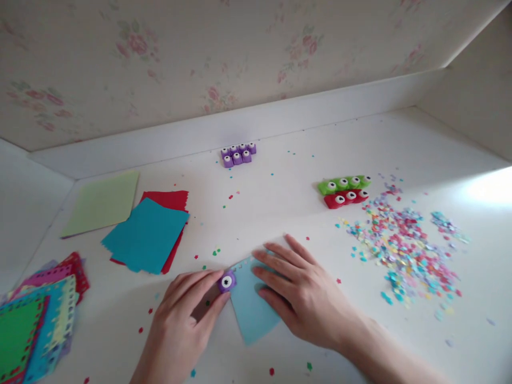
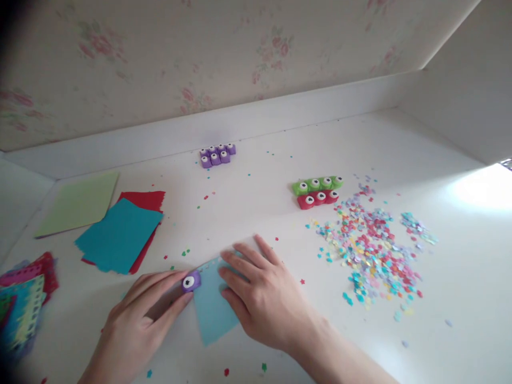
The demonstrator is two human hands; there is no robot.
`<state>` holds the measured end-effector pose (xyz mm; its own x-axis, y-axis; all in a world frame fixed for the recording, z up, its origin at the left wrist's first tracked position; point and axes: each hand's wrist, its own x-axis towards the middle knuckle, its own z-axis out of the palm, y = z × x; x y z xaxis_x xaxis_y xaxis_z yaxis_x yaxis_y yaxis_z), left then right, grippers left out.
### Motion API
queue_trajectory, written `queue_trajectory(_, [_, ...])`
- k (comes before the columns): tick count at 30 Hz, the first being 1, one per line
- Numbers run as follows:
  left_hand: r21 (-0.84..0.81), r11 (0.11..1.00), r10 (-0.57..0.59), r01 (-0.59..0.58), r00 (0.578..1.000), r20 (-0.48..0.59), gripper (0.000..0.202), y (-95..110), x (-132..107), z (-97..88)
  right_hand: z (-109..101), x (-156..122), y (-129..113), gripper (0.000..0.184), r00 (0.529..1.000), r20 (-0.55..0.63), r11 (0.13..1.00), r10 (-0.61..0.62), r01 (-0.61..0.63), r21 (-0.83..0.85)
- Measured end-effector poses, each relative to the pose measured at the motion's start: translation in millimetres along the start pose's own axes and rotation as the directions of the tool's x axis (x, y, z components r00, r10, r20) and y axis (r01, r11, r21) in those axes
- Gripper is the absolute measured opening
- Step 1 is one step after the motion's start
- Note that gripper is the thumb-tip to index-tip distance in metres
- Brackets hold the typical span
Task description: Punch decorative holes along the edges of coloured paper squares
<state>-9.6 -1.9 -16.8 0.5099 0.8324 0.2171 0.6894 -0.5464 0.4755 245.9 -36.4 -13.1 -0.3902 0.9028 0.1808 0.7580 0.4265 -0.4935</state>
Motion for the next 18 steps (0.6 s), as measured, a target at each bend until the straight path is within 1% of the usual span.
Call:
queue_trajectory(7, [0.012, 1.000, 0.004, -0.004, 1.000, 0.009, 0.030, 0.5, 1.2, -0.7, 0.3, -0.4, 0.6, 0.030, 1.000, 0.027, 1.000, 0.010, -0.010, 0.008])
queue_trajectory(12, [0.015, 1.000, 0.012, -0.013, 1.000, 0.005, 0.029, 0.5, 1.3, -0.7, 0.0, -0.4, 0.4, 0.030, 1.000, 0.009, 1.000, 0.004, -0.004, 0.015])
queue_trajectory(18, [0.021, 1.000, -0.004, 0.004, 1.000, 0.004, 0.029, 0.4, 1.1, 0.6, -0.4, -0.6, -0.3, 0.028, 1.000, -0.005, 1.000, -0.004, 0.004, 0.024])
